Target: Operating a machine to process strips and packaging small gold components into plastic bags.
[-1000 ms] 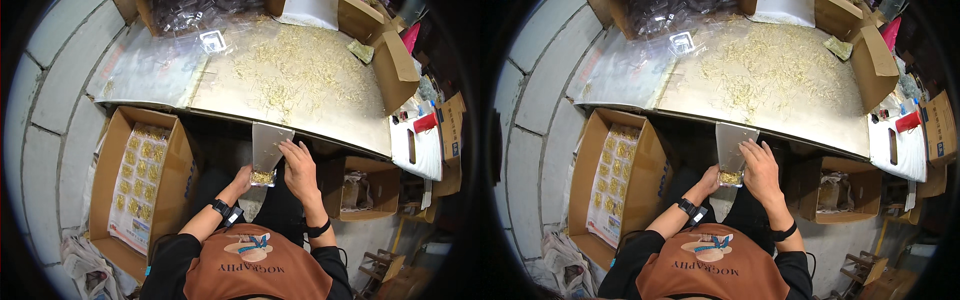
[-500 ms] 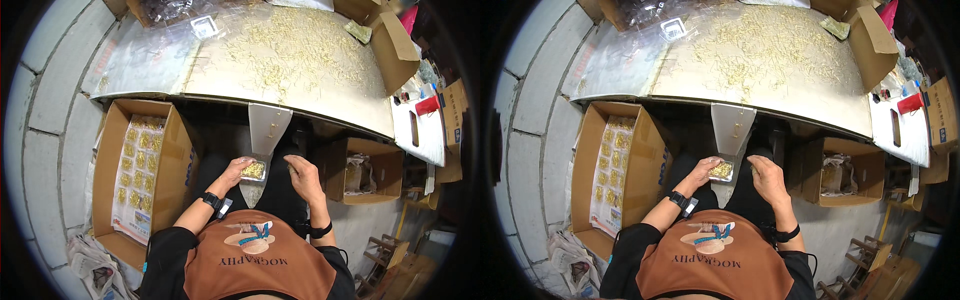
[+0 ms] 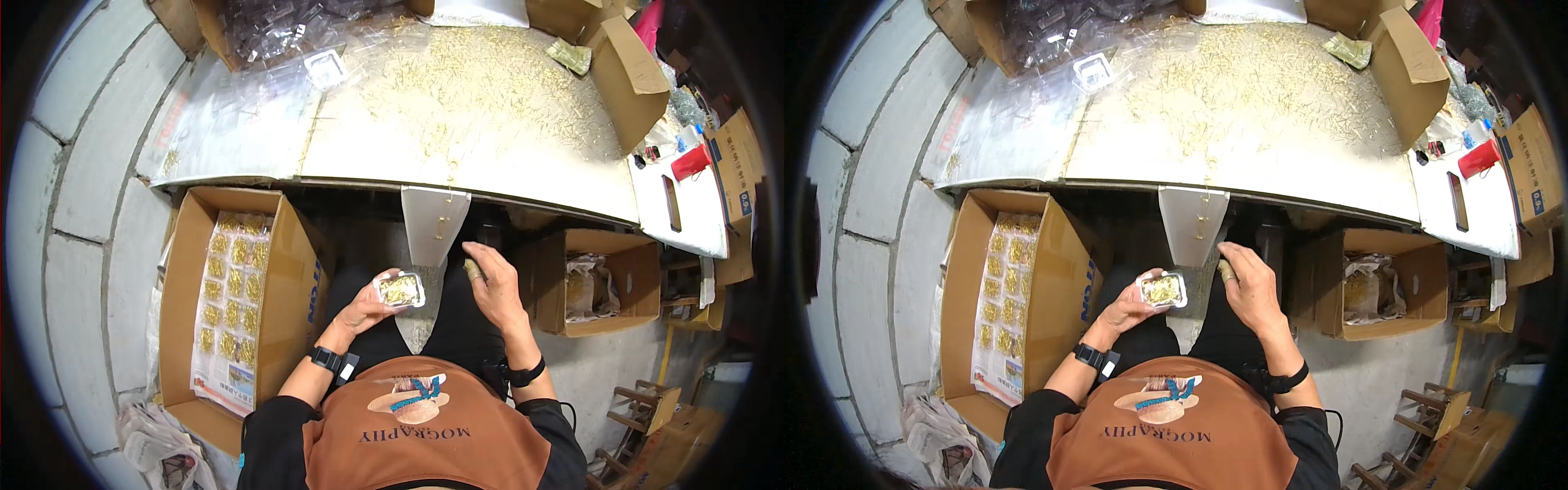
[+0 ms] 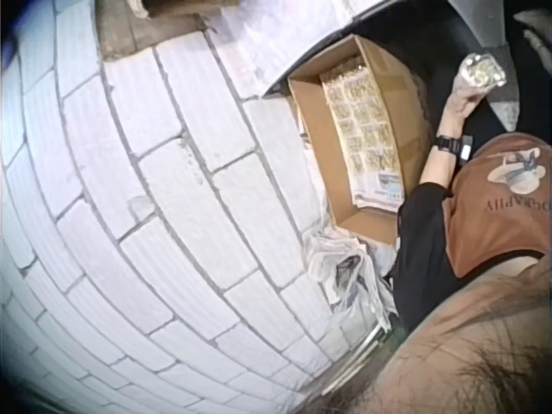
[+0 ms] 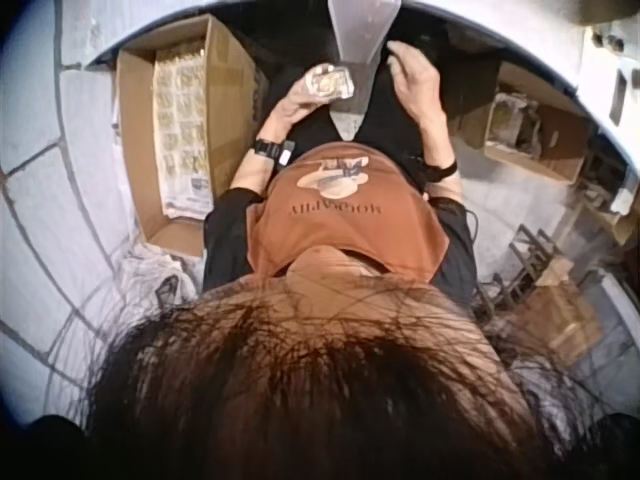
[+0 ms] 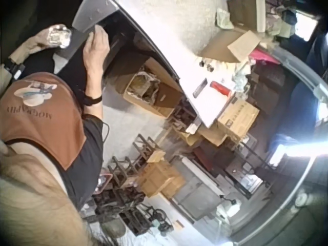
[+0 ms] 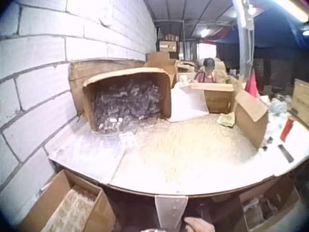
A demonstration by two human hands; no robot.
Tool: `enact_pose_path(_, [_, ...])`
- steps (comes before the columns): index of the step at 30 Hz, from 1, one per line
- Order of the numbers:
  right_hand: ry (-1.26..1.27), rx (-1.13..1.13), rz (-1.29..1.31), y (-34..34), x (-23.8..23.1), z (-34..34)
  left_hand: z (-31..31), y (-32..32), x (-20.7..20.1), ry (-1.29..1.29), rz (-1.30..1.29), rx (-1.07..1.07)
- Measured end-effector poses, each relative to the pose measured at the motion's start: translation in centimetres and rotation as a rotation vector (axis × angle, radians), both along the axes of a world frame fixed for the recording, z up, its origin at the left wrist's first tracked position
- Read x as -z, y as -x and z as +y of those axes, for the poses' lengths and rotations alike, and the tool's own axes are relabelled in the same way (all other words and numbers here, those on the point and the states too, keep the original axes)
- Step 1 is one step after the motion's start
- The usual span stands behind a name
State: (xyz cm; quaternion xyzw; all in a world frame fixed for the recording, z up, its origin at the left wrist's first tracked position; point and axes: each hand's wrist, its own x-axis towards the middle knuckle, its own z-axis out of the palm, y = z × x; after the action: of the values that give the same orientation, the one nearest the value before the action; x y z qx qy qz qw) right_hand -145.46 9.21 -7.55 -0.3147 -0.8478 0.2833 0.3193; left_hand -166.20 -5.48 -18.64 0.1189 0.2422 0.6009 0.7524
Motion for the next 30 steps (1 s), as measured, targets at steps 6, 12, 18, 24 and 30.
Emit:
enact_pose_path(6, [-0.211, -0.054, -0.027, 3.2, -2.8, 4.5, -1.1, 1.0, 4.0, 0.183, 0.219, -0.006])
enact_pose_path(12, [-0.324, -0.121, -0.163, 6.3, -1.1, 10.0, 3.2, -0.3, 6.2, 0.241, 0.188, -0.065])
enact_pose_path(18, [-0.315, -0.102, -0.176, 7.4, -1.3, 8.0, 7.9, -2.6, 4.6, 0.266, 0.179, -0.117])
enact_pose_path(24, [-0.422, -0.003, -0.258, 5.9, -1.6, 4.9, 8.4, -3.5, 4.5, 0.268, 0.179, -0.063])
enact_pose_path(30, [-0.284, -0.047, -0.152, 4.1, -3.8, 2.6, 8.3, -3.4, 3.5, 0.265, 0.165, -0.095])
